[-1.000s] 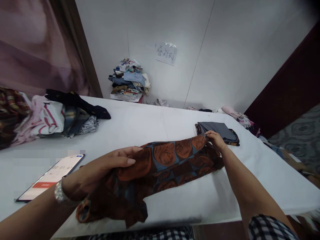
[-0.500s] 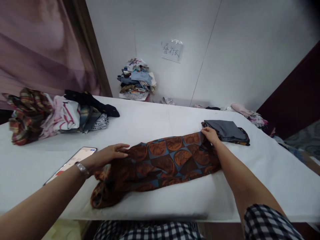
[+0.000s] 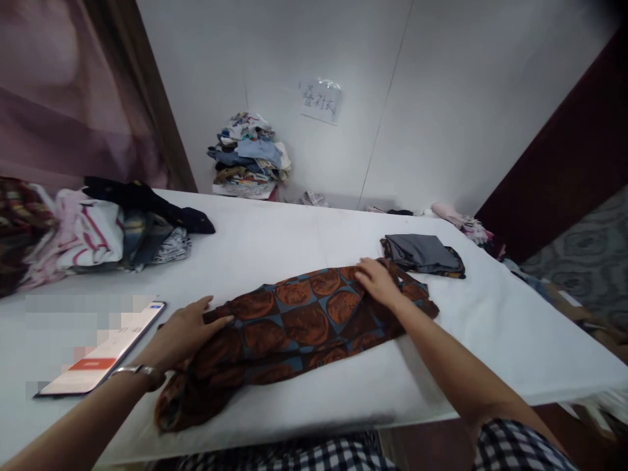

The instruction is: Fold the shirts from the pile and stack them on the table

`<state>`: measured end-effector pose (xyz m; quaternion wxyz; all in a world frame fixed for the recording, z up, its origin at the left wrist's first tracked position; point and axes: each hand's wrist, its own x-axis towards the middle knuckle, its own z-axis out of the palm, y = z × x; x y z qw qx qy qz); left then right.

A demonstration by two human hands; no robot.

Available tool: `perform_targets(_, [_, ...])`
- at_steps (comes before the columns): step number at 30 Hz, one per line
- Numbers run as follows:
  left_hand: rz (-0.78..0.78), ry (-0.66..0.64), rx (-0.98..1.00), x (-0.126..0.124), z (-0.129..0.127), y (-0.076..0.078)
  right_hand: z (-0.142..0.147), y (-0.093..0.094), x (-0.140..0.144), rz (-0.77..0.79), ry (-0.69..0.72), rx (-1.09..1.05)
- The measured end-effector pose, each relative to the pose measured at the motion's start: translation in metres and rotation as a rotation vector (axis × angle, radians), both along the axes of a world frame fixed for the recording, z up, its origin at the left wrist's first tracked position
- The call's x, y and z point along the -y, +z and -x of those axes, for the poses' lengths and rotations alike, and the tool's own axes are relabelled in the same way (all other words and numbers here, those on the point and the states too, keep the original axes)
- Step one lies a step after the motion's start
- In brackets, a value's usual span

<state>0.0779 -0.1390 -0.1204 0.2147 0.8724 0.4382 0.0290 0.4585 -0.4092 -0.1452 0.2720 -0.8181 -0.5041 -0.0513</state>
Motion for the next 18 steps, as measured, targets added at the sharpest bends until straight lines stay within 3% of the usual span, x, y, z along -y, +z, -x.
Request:
perform_targets(1, [0.051, -0.014, -0.007, 0.001, -0.002, -0.001, 0.016, -0.006, -0.001, 0.108, 0.063, -0.007])
perform_targets(4, [0.189, -0.125, -0.037, 0.009, -0.010, 0.000, 0.046, -0.018, -0.004, 0.321, 0.080, -0.057])
perform_targets(6, [0.245, -0.195, -0.038, 0.014, -0.014, 0.005, 0.047, -0.018, -0.002, 0.338, 0.074, -0.083])
perform_targets(9, [0.220, -0.172, 0.013, 0.012, -0.009, 0.017, 0.028, -0.010, 0.016, 0.217, 0.022, -0.048])
perform_targets(13, [0.202, -0.046, 0.063, -0.004, 0.007, 0.020, -0.011, 0.001, 0.057, 0.103, -0.326, 0.019])
perform_targets(15, [0.246, -0.044, 0.072, -0.008, 0.012, 0.015, -0.025, 0.004, 0.071, 0.183, -0.489, -0.070])
perform_targets(18, [0.284, -0.066, 0.108, -0.006, 0.013, 0.009, -0.031, 0.006, 0.072, 0.328, -0.619, -0.169])
